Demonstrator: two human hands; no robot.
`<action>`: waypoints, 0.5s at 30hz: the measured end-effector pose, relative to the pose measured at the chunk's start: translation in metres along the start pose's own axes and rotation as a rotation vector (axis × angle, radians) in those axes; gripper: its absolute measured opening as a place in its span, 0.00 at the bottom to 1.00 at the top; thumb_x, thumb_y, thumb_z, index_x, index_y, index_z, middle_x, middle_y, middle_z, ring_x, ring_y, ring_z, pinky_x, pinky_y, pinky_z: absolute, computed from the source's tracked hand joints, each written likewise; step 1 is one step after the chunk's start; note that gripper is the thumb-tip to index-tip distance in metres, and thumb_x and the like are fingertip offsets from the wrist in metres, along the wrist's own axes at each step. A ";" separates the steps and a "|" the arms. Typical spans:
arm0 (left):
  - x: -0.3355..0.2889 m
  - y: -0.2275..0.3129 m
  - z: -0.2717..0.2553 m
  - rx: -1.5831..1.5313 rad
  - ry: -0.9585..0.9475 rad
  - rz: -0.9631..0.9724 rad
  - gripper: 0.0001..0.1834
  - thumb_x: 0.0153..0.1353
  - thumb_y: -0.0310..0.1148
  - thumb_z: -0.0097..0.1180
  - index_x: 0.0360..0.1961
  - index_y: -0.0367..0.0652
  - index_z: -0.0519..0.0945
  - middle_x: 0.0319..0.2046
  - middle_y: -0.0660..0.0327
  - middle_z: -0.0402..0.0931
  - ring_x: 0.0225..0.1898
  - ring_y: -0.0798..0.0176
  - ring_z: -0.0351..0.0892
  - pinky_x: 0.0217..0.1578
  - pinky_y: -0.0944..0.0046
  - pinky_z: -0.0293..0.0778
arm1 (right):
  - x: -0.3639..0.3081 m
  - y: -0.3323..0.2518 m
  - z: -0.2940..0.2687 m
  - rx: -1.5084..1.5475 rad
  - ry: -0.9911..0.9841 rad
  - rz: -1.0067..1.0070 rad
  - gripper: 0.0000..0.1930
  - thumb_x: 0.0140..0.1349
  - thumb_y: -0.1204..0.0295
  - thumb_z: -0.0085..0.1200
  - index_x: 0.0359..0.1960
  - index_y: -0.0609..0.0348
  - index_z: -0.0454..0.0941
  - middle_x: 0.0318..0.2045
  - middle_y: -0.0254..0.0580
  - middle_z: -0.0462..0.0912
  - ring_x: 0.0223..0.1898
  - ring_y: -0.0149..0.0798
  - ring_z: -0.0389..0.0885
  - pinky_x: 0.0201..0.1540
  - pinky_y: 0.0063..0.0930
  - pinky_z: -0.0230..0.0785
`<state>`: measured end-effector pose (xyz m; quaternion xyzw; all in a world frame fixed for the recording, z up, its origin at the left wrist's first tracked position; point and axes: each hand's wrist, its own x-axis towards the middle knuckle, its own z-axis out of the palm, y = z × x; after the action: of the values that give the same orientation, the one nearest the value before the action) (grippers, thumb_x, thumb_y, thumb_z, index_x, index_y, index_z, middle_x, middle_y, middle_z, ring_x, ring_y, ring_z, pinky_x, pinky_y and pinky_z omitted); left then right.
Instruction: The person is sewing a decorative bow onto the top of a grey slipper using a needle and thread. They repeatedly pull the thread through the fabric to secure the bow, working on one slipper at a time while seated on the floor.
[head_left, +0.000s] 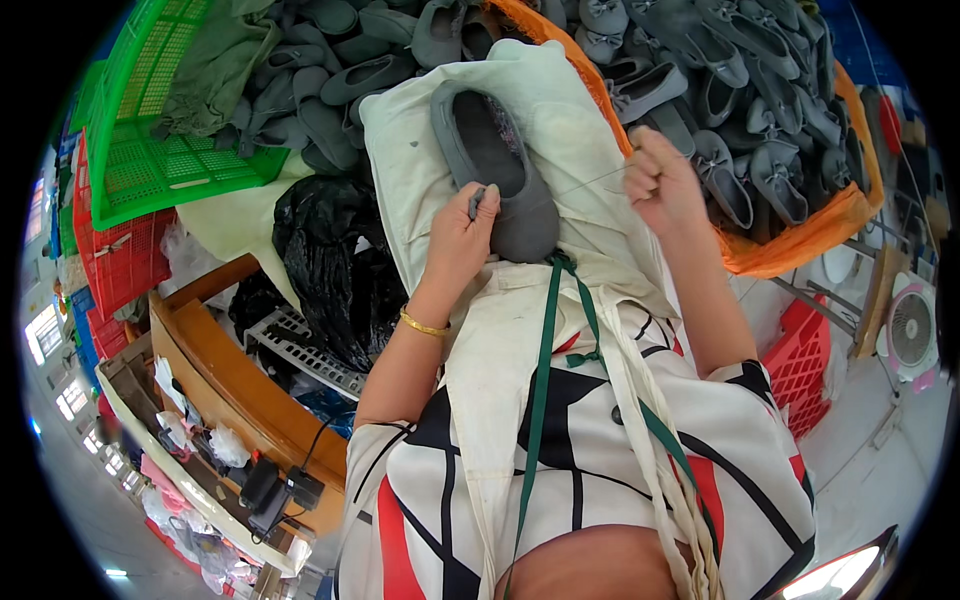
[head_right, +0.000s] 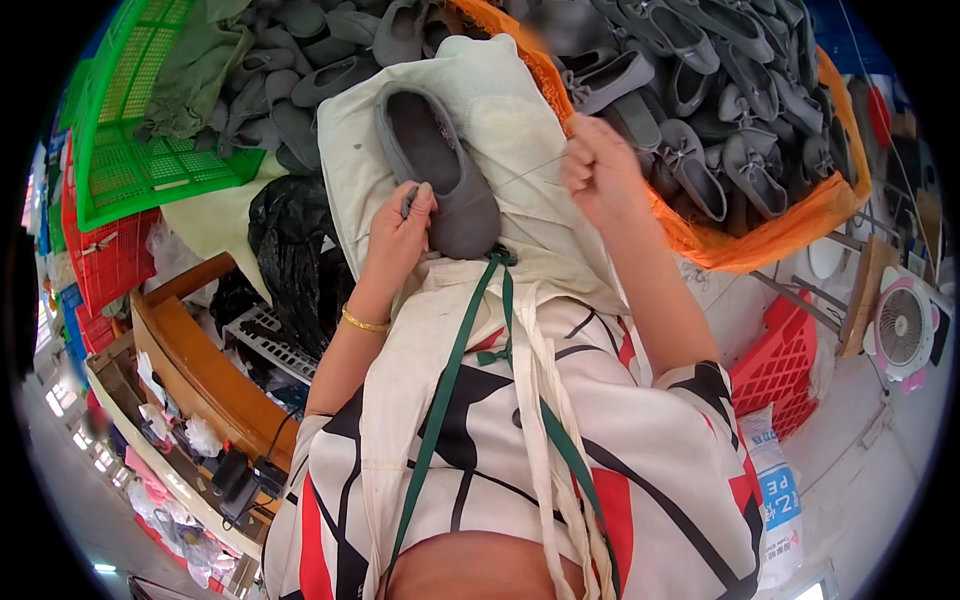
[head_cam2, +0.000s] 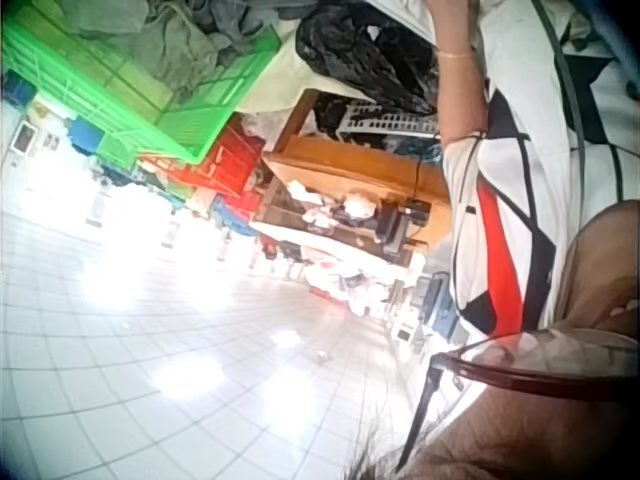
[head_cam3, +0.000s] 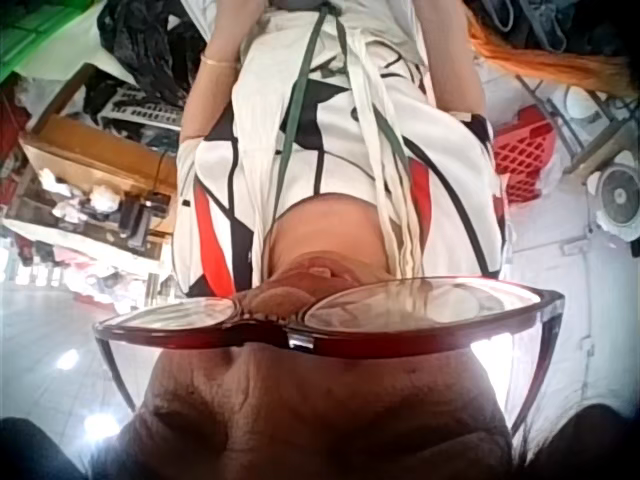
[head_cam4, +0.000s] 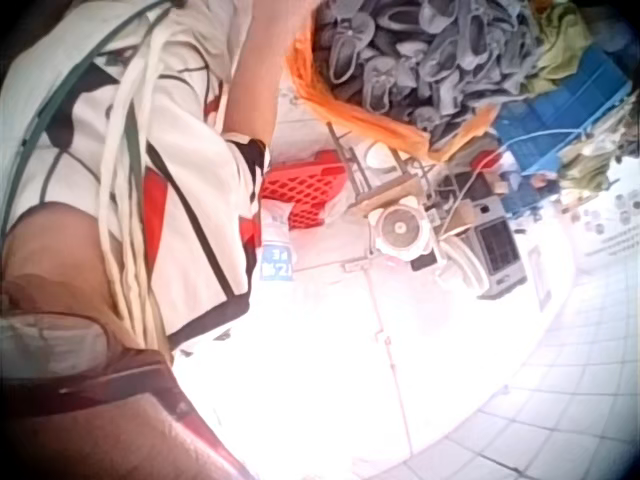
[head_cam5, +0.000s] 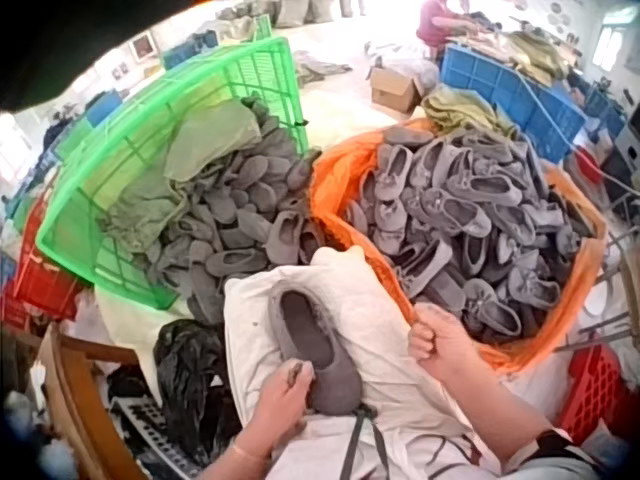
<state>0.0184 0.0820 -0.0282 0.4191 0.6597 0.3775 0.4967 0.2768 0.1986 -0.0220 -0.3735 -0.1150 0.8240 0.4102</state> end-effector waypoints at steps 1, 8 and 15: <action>-0.001 -0.001 0.000 -0.036 -0.026 -0.050 0.18 0.73 0.46 0.50 0.31 0.43 0.75 0.20 0.70 0.67 0.18 0.79 0.63 0.16 0.75 0.57 | -0.003 -0.007 -0.001 0.027 0.022 -0.055 0.06 0.70 0.69 0.53 0.36 0.54 0.72 0.18 0.23 0.61 0.18 0.22 0.58 0.20 0.18 0.50; -0.005 0.009 -0.003 -0.260 -0.121 -0.225 0.15 0.69 0.42 0.58 0.35 0.40 0.76 0.22 0.68 0.71 0.19 0.76 0.69 0.20 0.75 0.66 | -0.008 -0.010 -0.004 0.009 0.118 -0.268 0.06 0.73 0.69 0.48 0.39 0.57 0.72 0.19 0.23 0.61 0.19 0.22 0.55 0.21 0.18 0.49; -0.016 0.008 -0.001 -0.649 -0.093 -0.321 0.08 0.70 0.33 0.55 0.42 0.39 0.78 0.32 0.61 0.79 0.28 0.72 0.77 0.25 0.74 0.73 | -0.005 0.012 0.007 -0.281 0.125 -0.358 0.07 0.71 0.72 0.50 0.47 0.60 0.75 0.26 0.30 0.74 0.27 0.24 0.71 0.30 0.18 0.63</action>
<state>0.0211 0.0702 -0.0155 0.1476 0.5397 0.4648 0.6862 0.2668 0.1884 -0.0204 -0.4509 -0.2672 0.6891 0.5004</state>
